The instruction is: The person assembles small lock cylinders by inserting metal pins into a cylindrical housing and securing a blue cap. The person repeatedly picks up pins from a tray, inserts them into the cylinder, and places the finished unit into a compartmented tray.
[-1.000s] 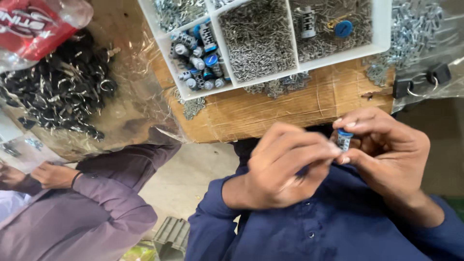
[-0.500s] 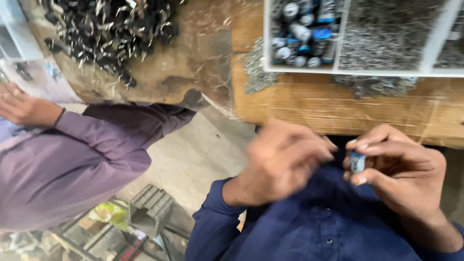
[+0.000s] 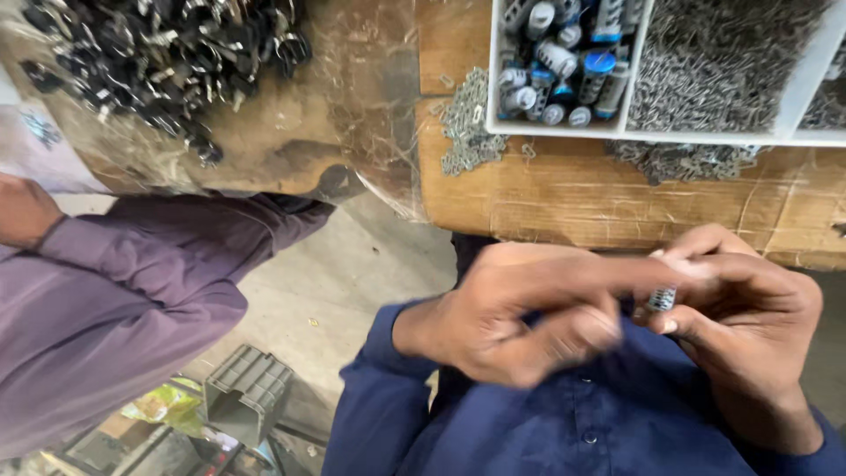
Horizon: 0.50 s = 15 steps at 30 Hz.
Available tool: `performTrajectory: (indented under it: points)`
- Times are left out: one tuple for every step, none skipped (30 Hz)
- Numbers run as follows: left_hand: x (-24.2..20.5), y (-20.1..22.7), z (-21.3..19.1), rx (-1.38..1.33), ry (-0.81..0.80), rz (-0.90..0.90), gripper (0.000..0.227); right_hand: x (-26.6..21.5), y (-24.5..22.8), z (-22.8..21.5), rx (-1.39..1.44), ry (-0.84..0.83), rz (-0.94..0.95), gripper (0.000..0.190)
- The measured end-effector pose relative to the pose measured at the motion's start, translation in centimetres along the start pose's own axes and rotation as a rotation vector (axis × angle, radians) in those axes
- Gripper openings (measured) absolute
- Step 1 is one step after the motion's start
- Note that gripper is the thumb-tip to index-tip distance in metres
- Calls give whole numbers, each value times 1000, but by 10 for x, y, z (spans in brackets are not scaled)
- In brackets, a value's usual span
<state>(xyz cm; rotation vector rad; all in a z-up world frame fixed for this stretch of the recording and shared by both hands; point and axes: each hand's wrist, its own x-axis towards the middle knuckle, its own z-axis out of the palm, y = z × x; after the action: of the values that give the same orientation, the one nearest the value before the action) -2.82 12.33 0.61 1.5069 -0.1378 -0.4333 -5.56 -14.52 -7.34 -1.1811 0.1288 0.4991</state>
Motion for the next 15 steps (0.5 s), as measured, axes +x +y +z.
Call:
performTrajectory:
  points:
    - [4, -2, 3, 32, 1, 33, 27, -3, -1, -3, -20, -14, 9, 32]
    - [10, -5, 5, 140, 42, 101, 27, -3, -3, -11, -5, -42, 16, 35]
    - [17, -7, 8, 285, 94, 184, 28, -7, -4, -14, -22, -56, 17, 36]
    - [22, -7, 11, 395, 143, 248, 28, -10, -6, -18, -38, -70, 17, 37]
    - [29, -4, 10, 497, 183, 311, 29, -7, -7, -21, -80, -73, 3, 37]
    - [33, -1, 9, 563, 215, 361, 29, -11, -6, -18, -99, -11, 17, 35]
    - [34, 3, 8, 614, 236, 406, 30, -11, -4, -15, -110, 52, 34, 34]
    - [32, 6, 4, 656, 256, 446, 30, -18, -2, -8, -96, 180, 80, 31]
    - [28, 8, 2, 699, 272, 471, 31, -19, -2, -6, -50, 207, 74, 30]
    - [21, 9, -1, 752, 293, 482, 31, -18, -2, -4, -4, 233, 67, 29]
    - [14, 9, -1, 834, 335, 440, 32, -17, -3, -1, 72, 160, 12, 29]
    - [10, 6, -2, 965, 385, 372, 34, -13, -3, -1, 97, 117, -13, 29]
    - [8, 1, -1, 1062, 421, 317, 36, -9, -4, 0, 120, 80, -39, 29]
    - [7, -5, 0, 1159, 451, 257, 38, -4, -5, 1, 94, 73, -36, 30]
    - [7, -11, 3, 1225, 477, 200, 42, -1, -8, 2, 85, 68, -28, 30]
